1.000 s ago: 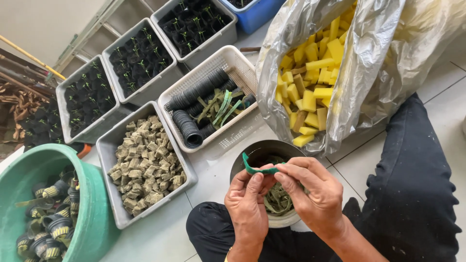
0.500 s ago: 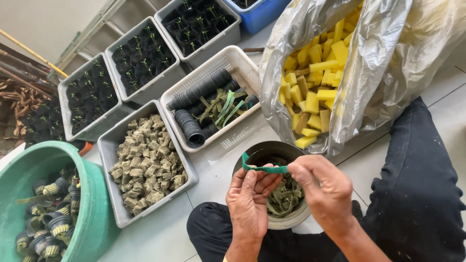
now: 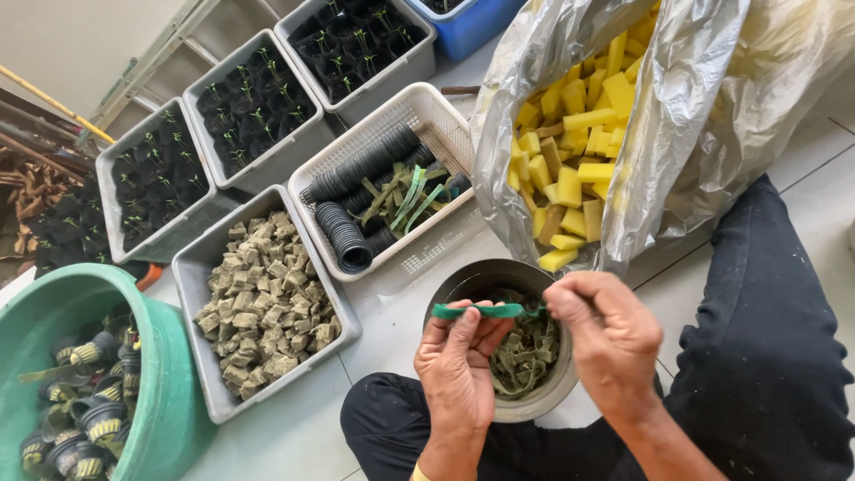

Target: Manually cleaning and folding green flexible plastic or foam strips into a container for reuse or planting support.

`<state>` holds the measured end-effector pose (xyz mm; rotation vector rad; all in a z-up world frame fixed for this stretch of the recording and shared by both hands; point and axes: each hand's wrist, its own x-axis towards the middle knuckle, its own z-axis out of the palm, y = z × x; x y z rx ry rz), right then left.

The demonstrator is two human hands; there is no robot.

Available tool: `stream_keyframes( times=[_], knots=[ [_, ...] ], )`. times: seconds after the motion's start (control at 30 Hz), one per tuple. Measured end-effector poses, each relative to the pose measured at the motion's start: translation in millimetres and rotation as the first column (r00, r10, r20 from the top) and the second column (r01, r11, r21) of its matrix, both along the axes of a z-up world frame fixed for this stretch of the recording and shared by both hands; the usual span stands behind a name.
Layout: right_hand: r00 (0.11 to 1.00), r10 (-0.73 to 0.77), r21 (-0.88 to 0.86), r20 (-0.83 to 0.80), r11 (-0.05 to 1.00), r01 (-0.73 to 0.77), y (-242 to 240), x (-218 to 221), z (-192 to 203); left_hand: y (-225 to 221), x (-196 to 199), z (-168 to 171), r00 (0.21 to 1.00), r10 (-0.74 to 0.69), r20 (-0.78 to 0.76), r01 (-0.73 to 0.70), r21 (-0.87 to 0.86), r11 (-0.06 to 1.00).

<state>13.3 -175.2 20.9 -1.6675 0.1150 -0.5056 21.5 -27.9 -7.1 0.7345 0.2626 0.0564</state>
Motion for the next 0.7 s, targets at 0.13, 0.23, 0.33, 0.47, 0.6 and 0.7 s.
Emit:
stream_keyframes(
  times=[0.13, 0.23, 0.33, 0.47, 0.6, 0.7],
  knots=[
    [1.0, 0.001, 0.097, 0.007, 0.995, -0.002, 2, -2, 12, 0, 1, 10, 1.0, 0.0, -0.009, 0.0, -0.022, 1.0],
    [0.986, 0.021, -0.199, 0.164, 0.98, 0.012, 12, -4, 20, -4, -2, 10, 1.0, -0.005, 0.01, 0.005, 0.01, 1.0],
    [0.989, 0.057, -0.257, 0.133, 0.966, -0.021, 17, -3, 17, -8, -8, 5, 0.999, -0.001, 0.054, -0.003, 0.079, 0.997],
    [0.991, 0.045, -0.256, 0.128, 0.967, -0.011, 11, -1, 6, -5, -8, 1, 0.998, -0.064, 0.022, 0.064, 0.017, 0.998],
    [0.996, 0.044, 0.136, -0.072, 0.99, -0.034, 2, 1, -1, 4, -3, 12, 0.999, -0.043, 0.031, 0.045, -0.066, 0.997],
    [0.998, 0.023, -0.107, 0.064, 0.994, -0.016, 7, -1, 15, 3, -4, 17, 0.997, -0.046, 0.055, 0.05, -0.064, 0.997]
  ],
)
